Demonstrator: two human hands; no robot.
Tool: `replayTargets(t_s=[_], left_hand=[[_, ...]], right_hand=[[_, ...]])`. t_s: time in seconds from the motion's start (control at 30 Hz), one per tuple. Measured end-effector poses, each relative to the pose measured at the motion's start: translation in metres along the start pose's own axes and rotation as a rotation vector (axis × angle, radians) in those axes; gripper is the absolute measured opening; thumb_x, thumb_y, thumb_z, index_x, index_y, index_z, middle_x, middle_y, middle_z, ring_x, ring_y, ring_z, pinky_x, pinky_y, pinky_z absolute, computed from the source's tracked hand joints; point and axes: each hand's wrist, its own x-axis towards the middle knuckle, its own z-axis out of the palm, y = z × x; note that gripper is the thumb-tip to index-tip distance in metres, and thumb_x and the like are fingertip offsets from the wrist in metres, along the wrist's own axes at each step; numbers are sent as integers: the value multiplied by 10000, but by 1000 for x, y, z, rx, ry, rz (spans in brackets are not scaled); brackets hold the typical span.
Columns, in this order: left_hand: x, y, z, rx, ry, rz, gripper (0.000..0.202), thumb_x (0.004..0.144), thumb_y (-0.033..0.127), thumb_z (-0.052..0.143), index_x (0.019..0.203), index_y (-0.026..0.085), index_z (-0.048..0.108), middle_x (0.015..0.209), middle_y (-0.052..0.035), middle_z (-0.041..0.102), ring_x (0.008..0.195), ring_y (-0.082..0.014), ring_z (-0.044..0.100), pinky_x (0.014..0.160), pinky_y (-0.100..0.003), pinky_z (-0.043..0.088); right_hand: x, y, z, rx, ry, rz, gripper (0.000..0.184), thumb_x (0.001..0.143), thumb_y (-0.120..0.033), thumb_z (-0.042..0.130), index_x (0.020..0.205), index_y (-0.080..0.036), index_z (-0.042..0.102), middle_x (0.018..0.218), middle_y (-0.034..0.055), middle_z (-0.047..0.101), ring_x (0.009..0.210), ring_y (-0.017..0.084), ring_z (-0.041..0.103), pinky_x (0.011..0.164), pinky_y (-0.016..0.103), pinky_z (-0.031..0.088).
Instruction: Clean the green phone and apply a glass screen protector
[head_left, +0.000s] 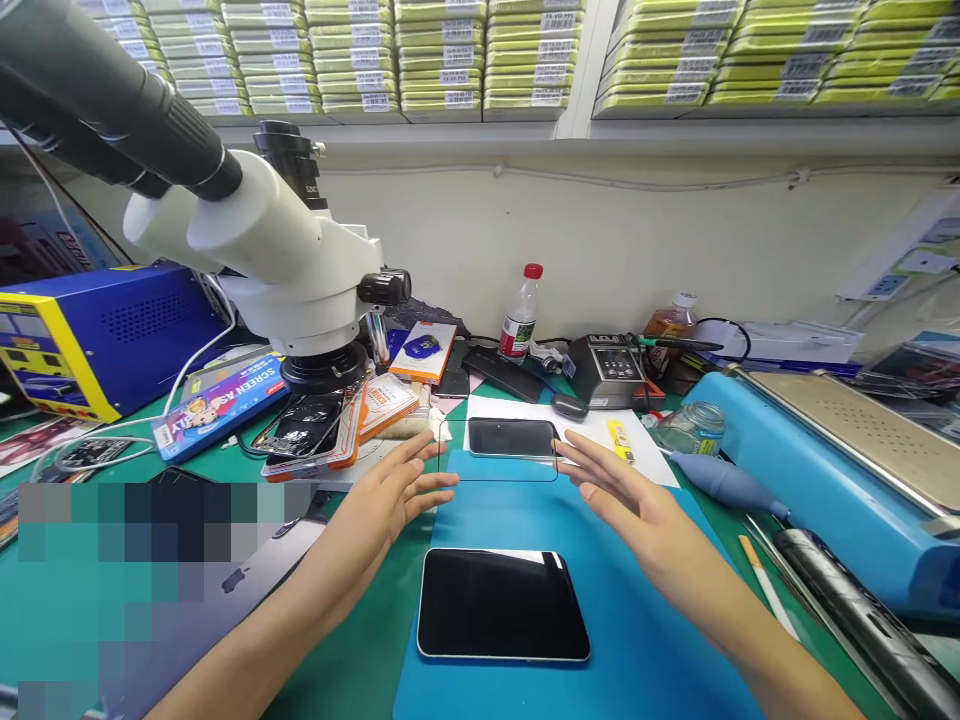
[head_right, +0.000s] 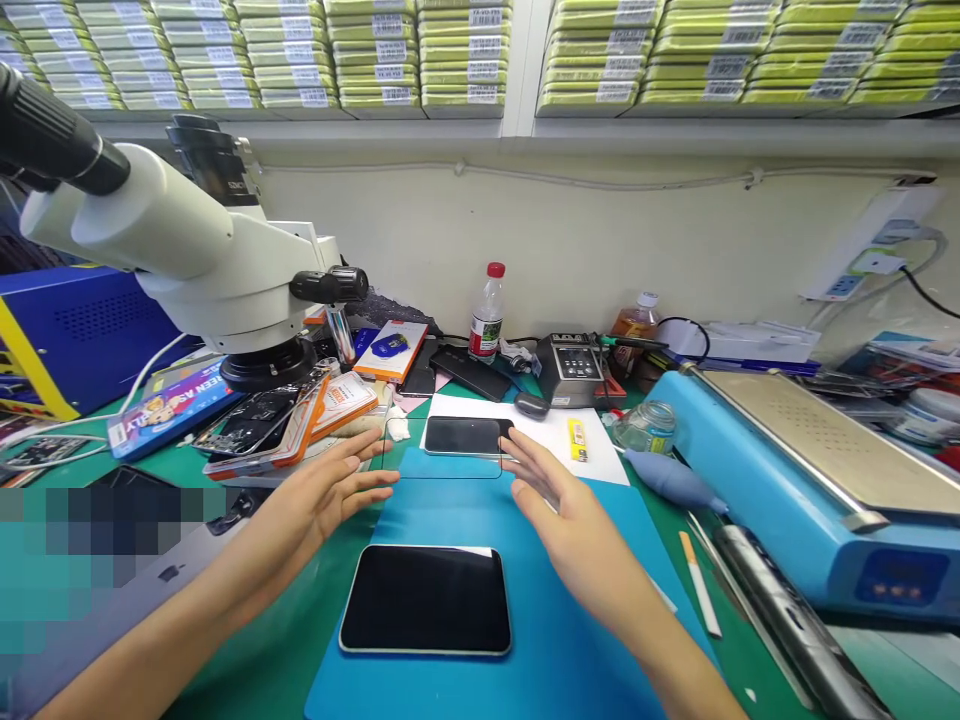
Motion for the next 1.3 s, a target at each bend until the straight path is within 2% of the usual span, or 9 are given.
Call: replayTargets(t_s=[0.1,0.2,0.4,0.53,0.63,0.83,1.0,1.17,1.3], left_hand=[[-1,-1,-2,29,29,-28,537,1034,487,652,1476,185,681,1522,-169,651,1068,-249,715,883,-407,584],[-3,-2,-6,71,50,-37,494,1022,475,685,1468,262,710,1455,-114,693,992,-201,665,836,-359,541],[-8,0,-10,112,96,-42,437,1037,491,686,1448,346,727,1436,-53,721,1162,-230,648,908,-338,518],[-6,2,-7,6,61,-36,453,1055,500,681,1459,298,708,1439,-73,740,1252,-263,712,1050,-387,578],[-5,4,-8,-100,18,-82,447,1088,433,662,1505,274,656,1454,-92,752,1282,-268,745,1120,-408,589],[-8,6,-8,-259,-23,-172,355,1098,339,666,1423,205,714,1455,-123,758,1307,-272,750,1012,-331,666],[-9,10,-10,-380,-28,-242,371,1120,290,616,1473,196,680,1421,-120,778,1246,-240,787,946,-282,689],[-9,16,-11,-452,-36,-316,359,1116,211,605,1462,177,689,1425,-126,773,1196,-231,810,913,-256,695],[-14,20,-8,-461,-49,-366,361,1114,183,602,1460,128,690,1373,-177,791,1150,-247,829,877,-262,706]], right_hand=[[-2,0,2,-4,-13,22,855,897,-804,653,1610,-348,536,1643,86,543,1483,344,574,1270,568,424],[-6,-1,2,-18,-7,34,824,898,-815,648,1596,-389,550,1638,55,551,1489,346,568,1269,581,419],[-11,-2,-3,-20,1,6,692,929,-772,650,1544,-459,593,1635,0,553,1492,323,567,1225,511,476],[-11,-2,-4,-25,-2,-14,671,922,-764,660,1523,-470,611,1611,-8,578,1438,329,619,1180,487,519],[-10,-2,-2,-32,-10,-13,667,904,-775,669,1498,-474,635,1590,-6,599,1372,339,672,1155,496,540],[-13,-1,0,15,-62,-2,625,929,-732,676,1503,-492,623,1588,-6,606,1359,321,682,1153,470,551],[-14,0,-2,43,-71,-1,619,945,-704,684,1519,-484,611,1604,-3,593,1402,310,650,1155,439,555],[-16,-2,1,43,-51,-19,756,912,-633,785,1600,-491,505,1663,12,531,1431,306,619,1117,415,598],[-19,-6,6,67,-48,-105,889,880,-555,854,1642,-536,397,1655,5,533,1357,272,656,1049,394,641]])
